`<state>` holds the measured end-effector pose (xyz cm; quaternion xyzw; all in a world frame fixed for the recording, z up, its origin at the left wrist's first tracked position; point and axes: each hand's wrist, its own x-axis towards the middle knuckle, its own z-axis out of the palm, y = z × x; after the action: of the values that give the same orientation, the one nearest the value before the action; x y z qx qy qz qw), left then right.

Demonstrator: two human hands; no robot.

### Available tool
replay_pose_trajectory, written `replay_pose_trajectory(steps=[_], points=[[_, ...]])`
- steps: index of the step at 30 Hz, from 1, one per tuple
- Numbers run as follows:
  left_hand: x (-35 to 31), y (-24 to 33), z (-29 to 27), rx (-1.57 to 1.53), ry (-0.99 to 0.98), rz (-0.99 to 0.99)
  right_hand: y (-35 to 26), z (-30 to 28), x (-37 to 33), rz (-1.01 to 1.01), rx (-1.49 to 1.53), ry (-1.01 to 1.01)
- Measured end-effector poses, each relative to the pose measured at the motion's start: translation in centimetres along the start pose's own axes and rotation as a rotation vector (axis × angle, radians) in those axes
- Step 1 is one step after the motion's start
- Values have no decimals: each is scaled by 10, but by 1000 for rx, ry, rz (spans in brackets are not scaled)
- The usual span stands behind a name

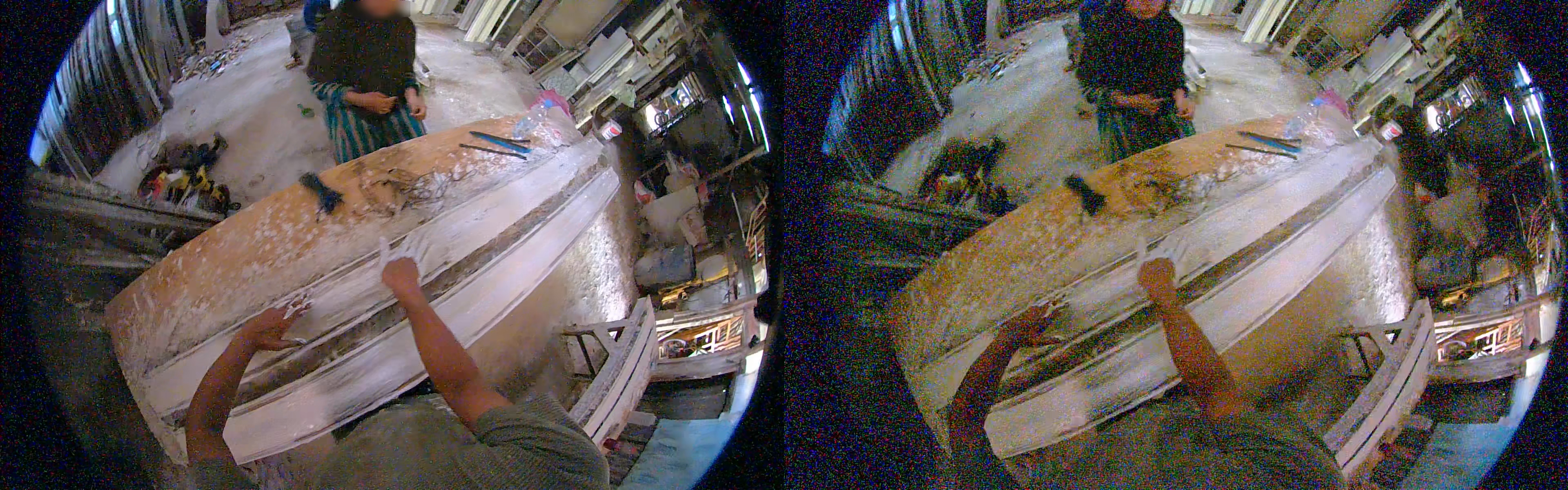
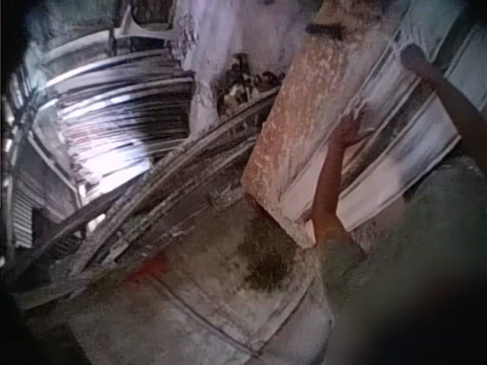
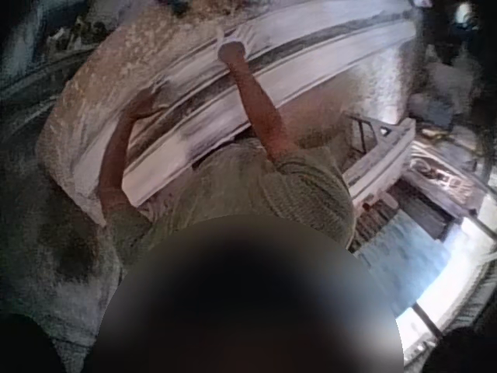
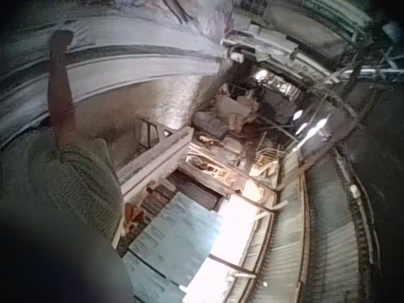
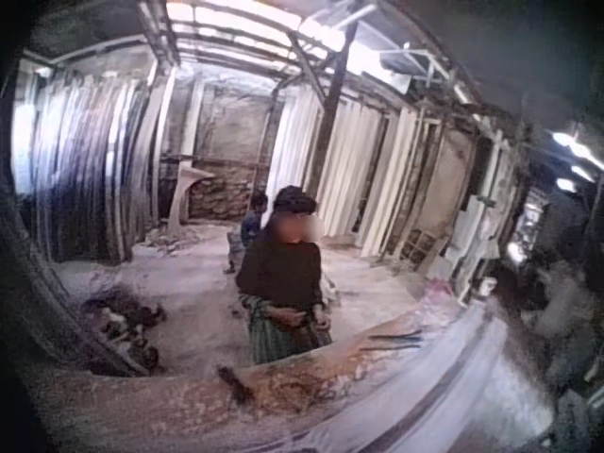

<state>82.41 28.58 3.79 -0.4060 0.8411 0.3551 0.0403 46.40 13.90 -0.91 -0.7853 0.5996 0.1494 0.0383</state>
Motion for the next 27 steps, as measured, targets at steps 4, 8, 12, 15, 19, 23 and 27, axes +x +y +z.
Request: replay_pose_trajectory(steps=[4,8,12,15,19,23,27], points=[[129,41,-17,58,52,79,169,-1,67,19,50,-48],[269,91,-42,-101,-16,43,343,33,130,116,20,40],[427,153,-65,-49,97,100,504,75,155,199,64,129],[545,196,-75,-123,355,208,582,90,156,271,239,381],[669,247,-90,-166,353,236,613,93,138,329,816,688],[715,262,-92,-161,302,398,594,92,114,502,993,695],[665,224,-74,-10,265,562,548,92,97,418,995,723]])
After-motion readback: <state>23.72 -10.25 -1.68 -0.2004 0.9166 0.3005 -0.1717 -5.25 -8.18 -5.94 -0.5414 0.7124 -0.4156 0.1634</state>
